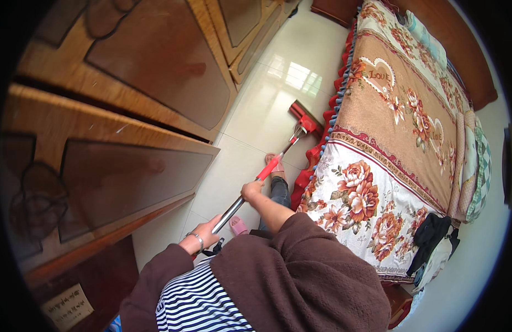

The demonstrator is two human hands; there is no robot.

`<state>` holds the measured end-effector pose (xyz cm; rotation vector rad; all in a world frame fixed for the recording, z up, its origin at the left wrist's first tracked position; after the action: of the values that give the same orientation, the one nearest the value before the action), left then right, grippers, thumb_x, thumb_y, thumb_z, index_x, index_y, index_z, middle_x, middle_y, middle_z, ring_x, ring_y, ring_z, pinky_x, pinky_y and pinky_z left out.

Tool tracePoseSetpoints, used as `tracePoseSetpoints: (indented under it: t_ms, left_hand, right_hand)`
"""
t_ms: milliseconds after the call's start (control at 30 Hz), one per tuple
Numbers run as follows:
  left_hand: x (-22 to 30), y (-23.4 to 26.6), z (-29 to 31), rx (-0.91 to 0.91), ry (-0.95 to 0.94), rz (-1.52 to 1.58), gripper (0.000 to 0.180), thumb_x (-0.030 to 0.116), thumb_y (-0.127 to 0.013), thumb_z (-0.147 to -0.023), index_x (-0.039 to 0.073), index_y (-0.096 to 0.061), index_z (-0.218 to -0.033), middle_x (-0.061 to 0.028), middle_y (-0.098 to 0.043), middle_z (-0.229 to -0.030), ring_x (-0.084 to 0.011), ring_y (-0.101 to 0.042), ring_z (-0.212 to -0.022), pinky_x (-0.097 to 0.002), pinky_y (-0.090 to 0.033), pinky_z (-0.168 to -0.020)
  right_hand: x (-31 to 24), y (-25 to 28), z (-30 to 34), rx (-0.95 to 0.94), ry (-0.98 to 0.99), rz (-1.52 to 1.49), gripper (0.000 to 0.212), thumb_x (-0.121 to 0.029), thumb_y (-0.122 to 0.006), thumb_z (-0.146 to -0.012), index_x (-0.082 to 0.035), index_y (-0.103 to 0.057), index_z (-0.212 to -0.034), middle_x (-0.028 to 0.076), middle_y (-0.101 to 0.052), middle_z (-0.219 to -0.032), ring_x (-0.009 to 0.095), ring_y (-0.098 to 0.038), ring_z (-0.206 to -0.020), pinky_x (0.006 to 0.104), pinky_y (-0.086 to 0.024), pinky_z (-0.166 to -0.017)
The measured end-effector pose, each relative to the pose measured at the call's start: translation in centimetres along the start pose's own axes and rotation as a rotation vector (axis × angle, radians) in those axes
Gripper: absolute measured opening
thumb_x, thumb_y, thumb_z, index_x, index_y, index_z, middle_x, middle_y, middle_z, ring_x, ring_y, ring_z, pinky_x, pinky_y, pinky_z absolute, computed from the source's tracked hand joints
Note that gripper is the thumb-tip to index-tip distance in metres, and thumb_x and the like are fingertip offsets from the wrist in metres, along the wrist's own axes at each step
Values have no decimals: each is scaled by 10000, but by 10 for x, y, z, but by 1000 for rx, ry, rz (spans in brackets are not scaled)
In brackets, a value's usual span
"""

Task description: The person mops the tiled floor in a bedroom using a red mop. They move the mop back and forth across the floor, navigating around furniture and a step ladder. At one point, they briefly reach up to adjust the camera before resuming mopping.

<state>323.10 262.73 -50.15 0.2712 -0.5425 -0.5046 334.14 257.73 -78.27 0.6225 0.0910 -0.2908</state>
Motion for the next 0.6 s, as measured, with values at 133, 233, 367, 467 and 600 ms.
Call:
tracePoseSetpoints:
  t_ms: [133,233,367,467,600]
  left_hand:
    - [-58,-14,77,81,-165,-38,581,77,-564,-747,202,-374,-1282,-196,-620,-822,-329,-620,-669,-403,-490,-600]
    - [-81,-17,116,-14,41,25,632,74,-576,-723,166,-365,-1311,-199,-617,-858,-349,-618,-801,-380,-490,-700]
    - [-67,-7,115,78,11,40,671,84,-589,-699,142,-357,-1326,-191,-606,-856,-343,-602,-787,-367,-485,-732]
    - [-24,5,72,124,-32,143,696,80,-579,-696,156,-347,-1347,-178,-606,-831,-310,-616,-707,-361,-499,-659]
    - [39,33,-11,119,158,386,676,49,-530,-707,153,-348,-1350,-112,-567,-708,-183,-564,-469,-309,-459,-427]
  right_hand:
    - [-115,16,33,24,122,29,592,-691,-556,-608,-145,-706,-781,81,-679,-831,256,-600,-791,343,-488,-681]
    - [-139,41,65,143,-16,-581,548,-595,-540,-657,-85,-590,-850,95,-646,-781,273,-587,-685,346,-490,-608]
    - [-119,37,102,251,-589,-2216,477,-191,-443,-884,30,-177,-1213,144,-557,-726,278,-575,-527,368,-486,-471]
    - [-48,61,90,405,-531,-2198,589,-36,-495,-825,32,-80,-1238,173,-563,-699,276,-593,-537,373,-506,-482]
    - [67,98,55,619,-584,-1739,596,-125,-539,-802,65,-149,-1211,261,-598,-806,378,-621,-713,443,-505,-639]
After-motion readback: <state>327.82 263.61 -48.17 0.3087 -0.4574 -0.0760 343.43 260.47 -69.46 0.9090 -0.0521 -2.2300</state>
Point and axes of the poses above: each hand's wrist, its own z-axis away from the middle knuckle, its own y-axis out of the back of the hand, x = y × z, the point moved 6 cm from there along -z, towards the middle knuckle
